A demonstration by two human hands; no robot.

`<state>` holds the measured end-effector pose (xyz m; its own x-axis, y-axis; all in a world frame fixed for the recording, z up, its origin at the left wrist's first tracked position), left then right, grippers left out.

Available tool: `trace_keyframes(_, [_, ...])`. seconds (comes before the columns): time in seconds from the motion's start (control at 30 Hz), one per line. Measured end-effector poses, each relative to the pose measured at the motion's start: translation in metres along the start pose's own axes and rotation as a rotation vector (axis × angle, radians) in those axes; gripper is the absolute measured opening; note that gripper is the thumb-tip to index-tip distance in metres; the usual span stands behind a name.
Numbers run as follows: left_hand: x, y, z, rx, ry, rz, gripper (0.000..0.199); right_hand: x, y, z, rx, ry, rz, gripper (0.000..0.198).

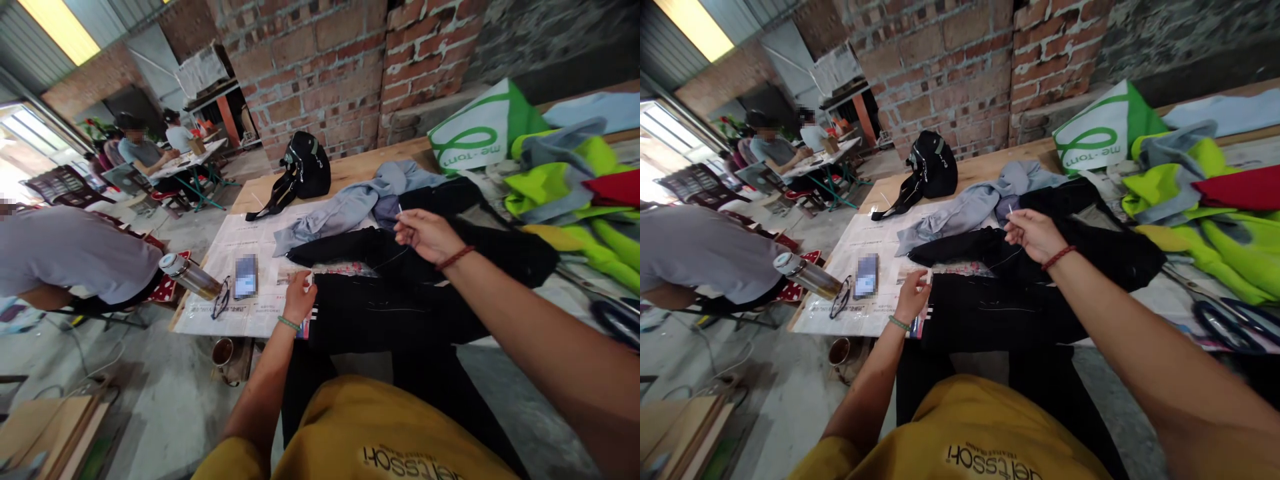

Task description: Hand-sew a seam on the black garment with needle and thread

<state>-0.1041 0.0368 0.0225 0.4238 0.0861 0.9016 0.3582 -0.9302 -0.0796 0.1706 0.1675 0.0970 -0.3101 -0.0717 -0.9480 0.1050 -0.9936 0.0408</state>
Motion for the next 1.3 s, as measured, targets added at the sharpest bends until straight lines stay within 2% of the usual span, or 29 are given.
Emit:
trace_keyframes(0.07, [0.011, -0.007, 0.005, 0.035, -0.128, 0.185, 0.028, 0.025, 0.001, 0.000, -0.004, -0.024, 0.043, 0.011])
trace_keyframes(0.17, [0.023, -0.022, 0.023, -0.051, -0.252, 0.350, 0.025, 0.058, 0.001, -0.001, -0.031, -0.020, 0.085, 0.015])
trace_keyframes(0.33, [0.018, -0.046, 0.063, -0.370, -0.493, 0.422, 0.034, 0.091, -0.001, -0.013, 0.024, 0.011, 0.054, 0.024])
trace_keyframes(0.43, [0.007, -0.052, 0.075, -0.453, -0.562, 0.435, 0.033, 0.099, -0.001, -0.020, 0.028, -0.035, 0.029, 0.031])
trace_keyframes(0.53, [-0.003, -0.056, 0.074, -0.453, -0.490, 0.425, 0.020, 0.102, -0.001, -0.023, -0.006, -0.038, -0.004, 0.034])
trace_keyframes(0.7, [-0.007, -0.064, 0.058, -0.521, -0.153, 0.353, 0.012, 0.102, -0.009, -0.030, -0.033, -0.102, 0.014, 0.030])
trace_keyframes(0.77, [-0.007, -0.067, 0.050, -0.580, -0.052, 0.265, 0.012, 0.099, -0.013, -0.036, -0.019, -0.137, -0.013, 0.025])
trace_keyframes(0.87, [-0.005, -0.068, 0.040, -0.716, 0.036, 0.158, 0.014, 0.093, -0.016, -0.045, 0.022, -0.067, -0.113, 0.018])
trace_keyframes(0.97, [-0.002, -0.065, 0.036, -0.893, 0.032, 0.133, 0.018, 0.089, -0.016, -0.051, 0.044, -0.022, -0.174, 0.018])
trace_keyframes(1.03, [-0.001, -0.064, 0.036, -0.944, 0.001, 0.137, 0.019, 0.090, -0.016, -0.051, 0.033, -0.083, -0.169, 0.016])
trace_keyframes(1.17, [-0.001, -0.063, 0.037, -0.906, -0.011, 0.101, 0.011, 0.096, -0.016, -0.044, -0.044, -0.161, -0.099, 0.013])
trace_keyframes(1.3, [0.000, -0.066, 0.034, -0.811, 0.054, 0.090, 0.011, 0.092, -0.008, -0.024, -0.082, -0.029, -0.054, 0.023])
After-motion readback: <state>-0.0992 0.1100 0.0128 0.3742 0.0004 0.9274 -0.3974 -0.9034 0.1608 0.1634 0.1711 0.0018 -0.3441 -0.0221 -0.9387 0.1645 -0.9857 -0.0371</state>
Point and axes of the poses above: each hand's wrist, its own y-axis away from the middle knuckle, its own z-axis out of the palm, x = y × z, the point moved 2 cm from there along -y, towards the middle knuckle, and after that the axes turned 4 degrees about -z, right-handed, at the moved point
